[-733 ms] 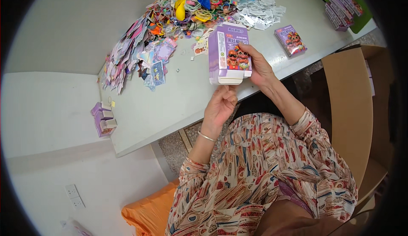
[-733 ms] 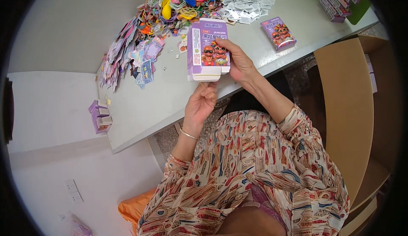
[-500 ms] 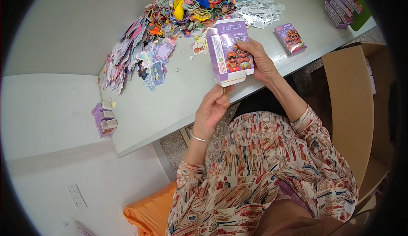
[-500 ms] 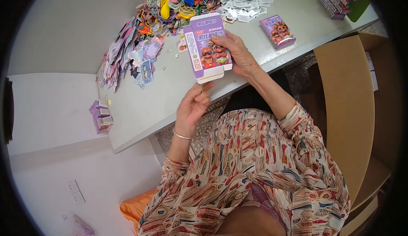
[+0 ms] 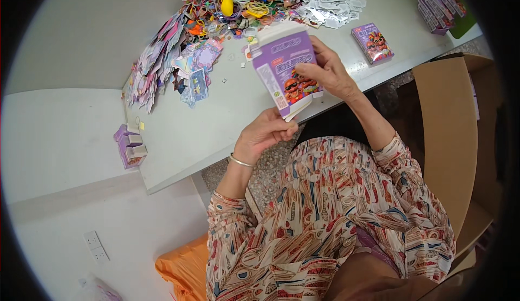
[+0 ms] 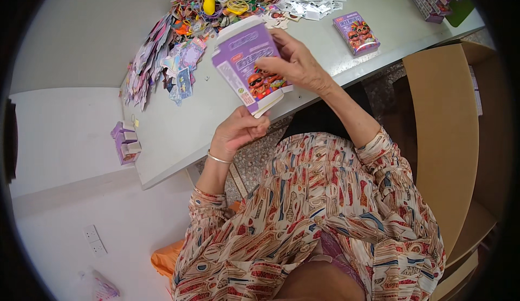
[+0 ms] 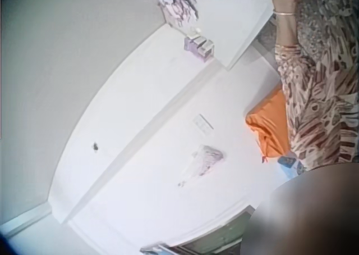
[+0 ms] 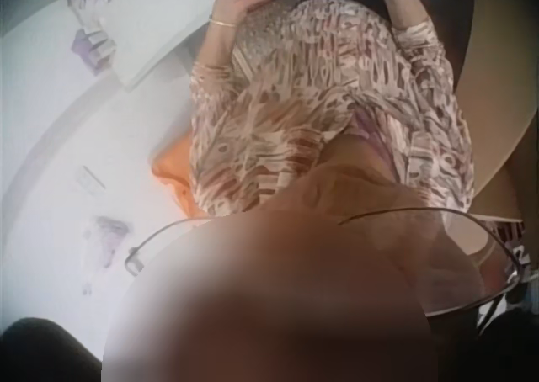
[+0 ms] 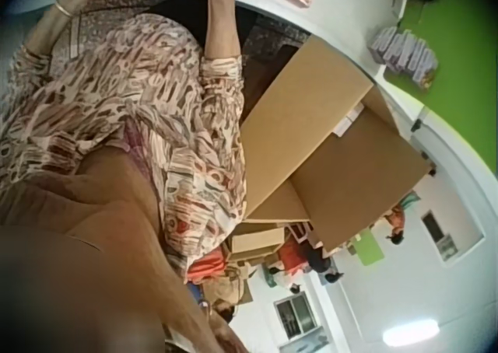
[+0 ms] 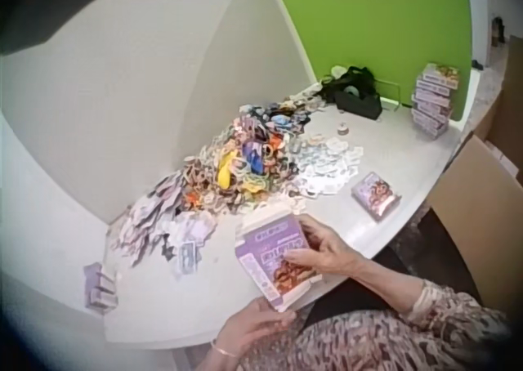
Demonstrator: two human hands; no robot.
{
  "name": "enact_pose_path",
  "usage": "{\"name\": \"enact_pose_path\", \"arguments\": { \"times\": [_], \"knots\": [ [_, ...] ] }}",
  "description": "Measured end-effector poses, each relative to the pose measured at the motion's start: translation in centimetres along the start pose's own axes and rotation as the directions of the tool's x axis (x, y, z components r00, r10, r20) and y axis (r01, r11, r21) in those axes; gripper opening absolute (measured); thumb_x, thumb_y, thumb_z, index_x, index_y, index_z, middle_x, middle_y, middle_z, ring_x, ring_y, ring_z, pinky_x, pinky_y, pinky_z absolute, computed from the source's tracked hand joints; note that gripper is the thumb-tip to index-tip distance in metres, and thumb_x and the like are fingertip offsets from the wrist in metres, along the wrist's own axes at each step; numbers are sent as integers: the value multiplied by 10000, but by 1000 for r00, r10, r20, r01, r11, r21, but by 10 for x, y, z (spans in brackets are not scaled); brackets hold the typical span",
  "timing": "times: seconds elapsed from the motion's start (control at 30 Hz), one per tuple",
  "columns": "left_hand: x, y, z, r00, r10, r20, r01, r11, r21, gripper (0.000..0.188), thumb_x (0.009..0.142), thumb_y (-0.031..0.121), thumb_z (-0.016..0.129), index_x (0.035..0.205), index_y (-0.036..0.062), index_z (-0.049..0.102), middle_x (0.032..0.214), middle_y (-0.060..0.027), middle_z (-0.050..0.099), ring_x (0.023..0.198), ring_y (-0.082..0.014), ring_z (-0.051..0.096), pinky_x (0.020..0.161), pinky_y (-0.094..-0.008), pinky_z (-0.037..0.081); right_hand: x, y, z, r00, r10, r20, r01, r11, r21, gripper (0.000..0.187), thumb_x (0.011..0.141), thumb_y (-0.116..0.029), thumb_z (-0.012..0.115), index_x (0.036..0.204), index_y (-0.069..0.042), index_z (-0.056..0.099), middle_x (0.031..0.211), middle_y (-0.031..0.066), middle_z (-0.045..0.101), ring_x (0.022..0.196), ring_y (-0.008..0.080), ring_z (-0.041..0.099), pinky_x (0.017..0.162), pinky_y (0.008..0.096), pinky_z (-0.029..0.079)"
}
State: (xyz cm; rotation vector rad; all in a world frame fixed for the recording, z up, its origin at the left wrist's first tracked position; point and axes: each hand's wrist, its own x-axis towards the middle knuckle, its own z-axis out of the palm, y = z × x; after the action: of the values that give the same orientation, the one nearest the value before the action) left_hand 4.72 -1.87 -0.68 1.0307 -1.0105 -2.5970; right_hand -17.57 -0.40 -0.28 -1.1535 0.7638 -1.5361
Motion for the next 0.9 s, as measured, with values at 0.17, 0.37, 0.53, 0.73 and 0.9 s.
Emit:
{"name": "enact_pose_path", "arguments": {
  "times": [0.17,0.37,0.53,0.73,0.9],
  "knots": [
    [8,3,18,984,152,-89,-144,986,86,336,797,26,693,1089,-34,540,810,-58,612,655,-110,573,610,-228,476,-2,-3,17,996,-47,-71,42,996,-73,493,866,-104,638,1294,24,428,1167,79,563,1067,127,536,949,283,421],
    [4,10,3,990,122,-64,-127,988,-88,370,794,-10,673,1127,-49,518,864,-83,627,605,-55,509,554,-185,438,2,-5,-1,998,-36,-53,36,999,-6,520,861,-142,690,1290,21,446,1117,77,593,981,116,574,884,260,473],
    [-10,27,-17,995,-7,95,16,995,-94,325,824,-16,631,1125,-49,514,854,-108,629,502,-7,398,446,-138,343,-1,-1,2,996,-85,14,86,986,-144,555,854,-160,700,1310,13,433,1104,76,597,977,109,569,861,251,477],
    [1,13,-14,999,-6,37,9,997,-72,161,863,2,611,1015,-36,573,799,-108,630,494,-15,407,447,-138,339,4,5,-1,991,47,-125,-41,998,47,486,847,-191,694,1231,22,485,1050,93,628,910,130,627,798,256,522],
    [19,2,-21,960,244,-134,-251,967,-36,99,891,15,606,982,-24,613,815,-93,638,584,-85,492,606,-203,451,12,14,-13,890,439,-127,-261,717,647,328,865,-243,667,1049,16,585,959,126,681,817,191,692,775,307,584]
  ]
}}
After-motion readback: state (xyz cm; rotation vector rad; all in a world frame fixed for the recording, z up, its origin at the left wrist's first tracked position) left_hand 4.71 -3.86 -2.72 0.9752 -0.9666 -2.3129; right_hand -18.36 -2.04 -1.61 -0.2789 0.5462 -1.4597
